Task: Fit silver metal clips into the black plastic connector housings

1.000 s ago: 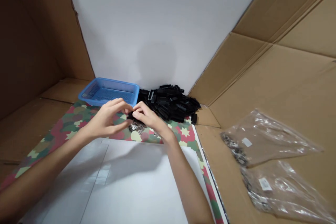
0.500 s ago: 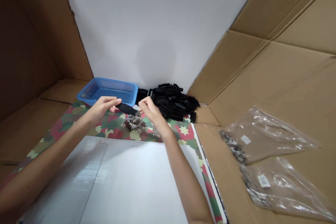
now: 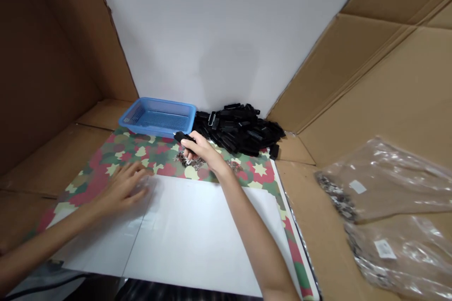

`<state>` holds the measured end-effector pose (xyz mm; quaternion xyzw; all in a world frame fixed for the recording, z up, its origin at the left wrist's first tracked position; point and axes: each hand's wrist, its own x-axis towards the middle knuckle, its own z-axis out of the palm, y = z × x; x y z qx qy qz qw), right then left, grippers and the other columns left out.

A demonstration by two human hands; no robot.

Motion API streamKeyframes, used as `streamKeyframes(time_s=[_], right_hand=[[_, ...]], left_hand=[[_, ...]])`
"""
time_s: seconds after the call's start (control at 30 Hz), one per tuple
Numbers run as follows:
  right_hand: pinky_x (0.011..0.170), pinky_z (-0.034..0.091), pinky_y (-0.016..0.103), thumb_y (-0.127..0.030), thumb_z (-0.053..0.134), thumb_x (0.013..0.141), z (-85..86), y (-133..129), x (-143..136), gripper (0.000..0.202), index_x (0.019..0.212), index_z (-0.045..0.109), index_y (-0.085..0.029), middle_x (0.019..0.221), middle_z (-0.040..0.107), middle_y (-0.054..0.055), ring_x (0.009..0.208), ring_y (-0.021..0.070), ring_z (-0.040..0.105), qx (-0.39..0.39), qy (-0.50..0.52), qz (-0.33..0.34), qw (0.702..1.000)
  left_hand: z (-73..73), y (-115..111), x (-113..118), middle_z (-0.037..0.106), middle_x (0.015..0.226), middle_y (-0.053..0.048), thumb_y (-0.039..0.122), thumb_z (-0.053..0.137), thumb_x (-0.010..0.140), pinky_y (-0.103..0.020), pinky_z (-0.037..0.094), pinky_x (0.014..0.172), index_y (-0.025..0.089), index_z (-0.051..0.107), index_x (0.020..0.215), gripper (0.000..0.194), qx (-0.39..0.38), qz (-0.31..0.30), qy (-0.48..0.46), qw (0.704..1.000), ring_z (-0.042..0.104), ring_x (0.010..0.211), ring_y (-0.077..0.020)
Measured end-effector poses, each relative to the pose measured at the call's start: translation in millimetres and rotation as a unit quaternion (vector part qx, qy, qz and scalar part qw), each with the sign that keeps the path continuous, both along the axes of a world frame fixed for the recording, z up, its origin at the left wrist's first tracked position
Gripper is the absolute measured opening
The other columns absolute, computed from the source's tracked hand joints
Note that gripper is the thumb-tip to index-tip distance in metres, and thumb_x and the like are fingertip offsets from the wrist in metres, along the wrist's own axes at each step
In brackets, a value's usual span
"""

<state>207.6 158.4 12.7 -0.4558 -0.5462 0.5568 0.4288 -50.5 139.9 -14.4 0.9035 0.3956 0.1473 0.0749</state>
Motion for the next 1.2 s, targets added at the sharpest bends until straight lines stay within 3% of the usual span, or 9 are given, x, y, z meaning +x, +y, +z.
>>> streamKeyframes(time_s=[0.13, 0.27, 0.43, 0.6, 0.83, 1.0, 1.1, 1.2], right_hand=[[0.053, 0.038, 0.022, -0.046, 0.058, 0.076, -2.1, 0.5, -1.1, 0.028, 0.079, 0.047, -0.021, 0.063, 0.058, -0.005, 0.053, 0.0083, 0.051, 0.006, -0.002, 0.004, 1.000], [0.053, 0.038, 0.021, -0.045, 0.058, 0.076, -1.9, 0.4, -1.1, 0.026, 0.078, 0.046, -0.022, 0.063, 0.059, -0.005, 0.053, 0.0083, 0.052, 0.008, -0.016, -0.006, 1.000], [0.052, 0.037, 0.022, -0.046, 0.058, 0.075, -6.0, 4.6, 1.9, 0.028, 0.076, 0.045, -0.022, 0.062, 0.059, -0.005, 0.053, 0.0087, 0.052, 0.019, -0.025, -0.025, 0.999], [0.051, 0.035, 0.022, -0.047, 0.059, 0.074, -12.2, 9.2, 3.9, 0.029, 0.075, 0.044, -0.022, 0.061, 0.058, -0.006, 0.053, 0.0089, 0.051, 0.028, -0.030, -0.028, 0.999], [0.051, 0.035, 0.023, -0.048, 0.059, 0.073, -10.6, 7.5, 3.1, 0.030, 0.076, 0.045, -0.022, 0.062, 0.056, -0.006, 0.053, 0.0087, 0.050, 0.025, -0.031, -0.030, 0.999], [0.053, 0.036, 0.024, -0.050, 0.060, 0.072, -9.2, 6.9, 3.3, 0.031, 0.075, 0.046, -0.022, 0.061, 0.056, -0.006, 0.054, 0.0097, 0.051, 0.024, -0.033, -0.026, 0.999], [0.055, 0.037, 0.024, -0.052, 0.061, 0.071, -9.0, 6.0, 4.7, 0.033, 0.076, 0.048, -0.022, 0.062, 0.058, -0.006, 0.055, 0.0100, 0.052, 0.020, -0.028, -0.044, 0.998], [0.057, 0.038, 0.024, -0.054, 0.063, 0.072, -8.9, 3.7, 4.9, 0.035, 0.075, 0.051, -0.022, 0.064, 0.059, -0.005, 0.056, 0.0098, 0.051, 0.017, 0.005, -0.052, 0.998]], left_hand=[[-20.9, -19.8, -9.9, 0.053, 0.106, -0.008, 0.029, 0.047, 0.079, -0.041, 0.036, 0.083, 0.022, 0.055, 0.108, 0.031, -0.050, 0.052, 0.010, 0.997, 0.048, 0.096, -0.0259], [-28.9, -13.0, -8.1, 0.049, 0.102, -0.006, 0.025, 0.051, 0.069, -0.041, 0.036, 0.085, 0.023, 0.054, 0.101, 0.031, -0.120, 0.086, -0.008, 0.989, 0.046, 0.097, -0.0257], [-38.5, -2.2, -12.6, 0.049, 0.097, -0.004, 0.027, 0.059, 0.063, -0.042, 0.038, 0.083, 0.022, 0.056, 0.094, 0.031, -0.147, 0.113, -0.037, 0.982, 0.047, 0.096, -0.0270], [-41.1, -0.5, -18.0, 0.054, 0.097, -0.005, 0.027, 0.059, 0.070, -0.040, 0.035, 0.085, 0.021, 0.059, 0.076, 0.008, -0.154, 0.088, -0.114, 0.978, 0.049, 0.096, -0.0253], [-42.1, 4.7, -18.8, 0.059, 0.079, -0.003, 0.037, 0.055, 0.077, -0.032, 0.040, 0.073, 0.020, 0.054, 0.075, 0.018, -0.200, 0.064, -0.206, 0.956, 0.054, 0.077, -0.0193], [-37.4, 3.0, -14.6, 0.064, 0.074, -0.004, 0.035, 0.062, 0.072, -0.029, 0.041, 0.070, 0.019, 0.065, 0.077, 0.016, -0.233, 0.063, -0.253, 0.937, 0.057, 0.073, -0.0189], [-31.6, 4.3, -16.1, 0.063, 0.068, -0.003, 0.038, 0.067, 0.067, -0.028, 0.039, 0.065, 0.020, 0.065, 0.066, 0.018, -0.278, 0.104, -0.311, 0.903, 0.055, 0.067, -0.0177], [-21.7, 7.7, -20.3, 0.059, 0.066, 0.000, 0.039, 0.072, 0.058, -0.026, 0.037, 0.062, 0.020, 0.062, 0.063, 0.022, -0.317, 0.189, -0.420, 0.829, 0.052, 0.066, -0.0161]])
